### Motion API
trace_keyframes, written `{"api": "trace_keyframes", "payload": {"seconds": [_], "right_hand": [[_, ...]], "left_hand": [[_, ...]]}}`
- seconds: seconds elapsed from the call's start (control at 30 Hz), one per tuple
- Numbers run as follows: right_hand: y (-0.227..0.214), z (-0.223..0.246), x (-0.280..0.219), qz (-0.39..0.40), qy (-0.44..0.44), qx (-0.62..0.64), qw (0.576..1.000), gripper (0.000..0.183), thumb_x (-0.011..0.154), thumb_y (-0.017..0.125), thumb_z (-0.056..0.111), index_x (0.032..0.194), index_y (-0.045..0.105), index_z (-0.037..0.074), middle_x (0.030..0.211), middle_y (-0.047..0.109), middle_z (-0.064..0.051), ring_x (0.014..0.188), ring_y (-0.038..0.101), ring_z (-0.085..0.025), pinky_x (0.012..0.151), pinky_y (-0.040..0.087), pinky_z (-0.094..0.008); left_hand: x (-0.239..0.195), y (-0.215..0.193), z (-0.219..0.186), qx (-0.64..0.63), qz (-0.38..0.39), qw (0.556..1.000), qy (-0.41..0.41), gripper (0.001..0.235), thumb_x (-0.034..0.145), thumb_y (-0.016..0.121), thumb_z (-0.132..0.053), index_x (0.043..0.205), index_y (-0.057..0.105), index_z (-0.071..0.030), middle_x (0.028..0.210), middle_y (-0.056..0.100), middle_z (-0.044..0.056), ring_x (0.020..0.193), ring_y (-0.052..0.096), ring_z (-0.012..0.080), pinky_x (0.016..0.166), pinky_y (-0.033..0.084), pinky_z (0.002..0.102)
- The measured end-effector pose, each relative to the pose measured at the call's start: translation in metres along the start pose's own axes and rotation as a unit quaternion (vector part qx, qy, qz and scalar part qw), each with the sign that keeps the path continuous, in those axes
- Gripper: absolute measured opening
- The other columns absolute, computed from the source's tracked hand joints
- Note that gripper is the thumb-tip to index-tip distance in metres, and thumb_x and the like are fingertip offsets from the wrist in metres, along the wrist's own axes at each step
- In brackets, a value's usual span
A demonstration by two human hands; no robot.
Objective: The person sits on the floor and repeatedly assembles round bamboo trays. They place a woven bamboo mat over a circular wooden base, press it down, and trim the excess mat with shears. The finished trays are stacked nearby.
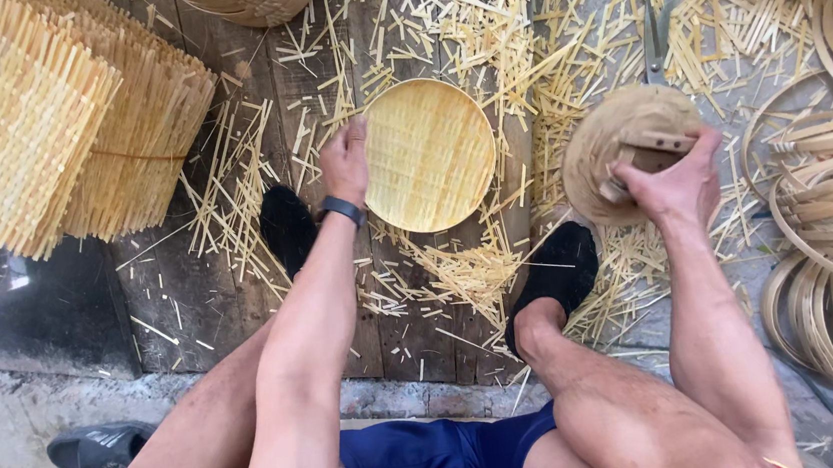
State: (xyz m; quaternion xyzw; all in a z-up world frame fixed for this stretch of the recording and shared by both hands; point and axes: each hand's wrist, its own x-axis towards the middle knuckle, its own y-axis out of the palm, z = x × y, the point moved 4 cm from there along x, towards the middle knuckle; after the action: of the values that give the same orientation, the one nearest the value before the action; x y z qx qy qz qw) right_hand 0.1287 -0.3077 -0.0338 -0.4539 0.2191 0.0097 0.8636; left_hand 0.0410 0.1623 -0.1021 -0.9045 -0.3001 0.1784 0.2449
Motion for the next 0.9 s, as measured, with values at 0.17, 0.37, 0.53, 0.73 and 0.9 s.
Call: {"api": "trace_keyframes", "payload": {"seconds": [0.17, 0.37, 0.53, 0.73, 0.9], "right_hand": [[0.022, -0.031, 0.002, -0.041, -0.022, -0.083, 0.995, 0.097, 0.069, 0.094, 0.037, 0.141, 0.037, 0.007, 0.13, 0.057, -0.024, 0.118, 0.059, -0.042, 0.099, 0.048, -0.051], [0.03, -0.053, 0.002, -0.072, -0.021, -0.053, 0.996, 0.098, 0.068, 0.094, 0.037, 0.143, 0.036, 0.01, 0.137, 0.055, -0.021, 0.126, 0.055, -0.04, 0.102, 0.046, -0.051], [0.03, -0.059, -0.003, -0.082, -0.009, -0.027, 0.996, 0.1, 0.068, 0.094, 0.037, 0.144, 0.036, 0.011, 0.139, 0.054, -0.021, 0.127, 0.055, -0.042, 0.103, 0.045, -0.052], [0.03, -0.058, -0.004, -0.077, -0.008, -0.036, 0.996, 0.102, 0.068, 0.094, 0.038, 0.146, 0.034, 0.01, 0.139, 0.053, -0.024, 0.128, 0.054, -0.044, 0.107, 0.043, -0.053], [0.028, -0.055, -0.007, -0.072, 0.001, -0.04, 0.997, 0.103, 0.067, 0.093, 0.038, 0.146, 0.033, 0.011, 0.139, 0.052, -0.024, 0.127, 0.054, -0.044, 0.106, 0.043, -0.053]], "left_hand": [[-0.08, 0.058, -0.064, 0.228, 0.05, 0.936, 0.263, 0.059, 0.093, 0.063, -0.046, 0.135, 0.059, -0.006, 0.141, 0.059, 0.018, 0.138, 0.049, 0.0364, 0.115, 0.04, 0.051], [-0.157, 0.08, -0.081, 0.261, 0.13, 0.898, 0.33, 0.047, 0.091, 0.059, -0.002, 0.138, 0.062, -0.005, 0.146, 0.062, 0.012, 0.141, 0.055, 0.0292, 0.118, 0.042, 0.043], [-0.109, 0.013, -0.119, 0.244, 0.148, 0.814, 0.505, 0.047, 0.087, 0.06, 0.004, 0.133, 0.065, -0.007, 0.136, 0.066, 0.01, 0.131, 0.063, 0.0268, 0.113, 0.049, 0.042], [0.011, -0.099, -0.255, 0.267, -0.05, 0.742, 0.613, 0.034, 0.094, 0.058, 0.005, 0.124, 0.067, -0.009, 0.12, 0.07, 0.011, 0.107, 0.072, 0.0282, 0.088, 0.062, 0.037], [0.114, -0.171, -0.3, 0.389, -0.155, 0.794, 0.44, 0.022, 0.097, 0.059, 0.01, 0.098, 0.074, -0.006, 0.082, 0.074, 0.011, 0.073, 0.072, 0.026, 0.063, 0.057, 0.04]]}}
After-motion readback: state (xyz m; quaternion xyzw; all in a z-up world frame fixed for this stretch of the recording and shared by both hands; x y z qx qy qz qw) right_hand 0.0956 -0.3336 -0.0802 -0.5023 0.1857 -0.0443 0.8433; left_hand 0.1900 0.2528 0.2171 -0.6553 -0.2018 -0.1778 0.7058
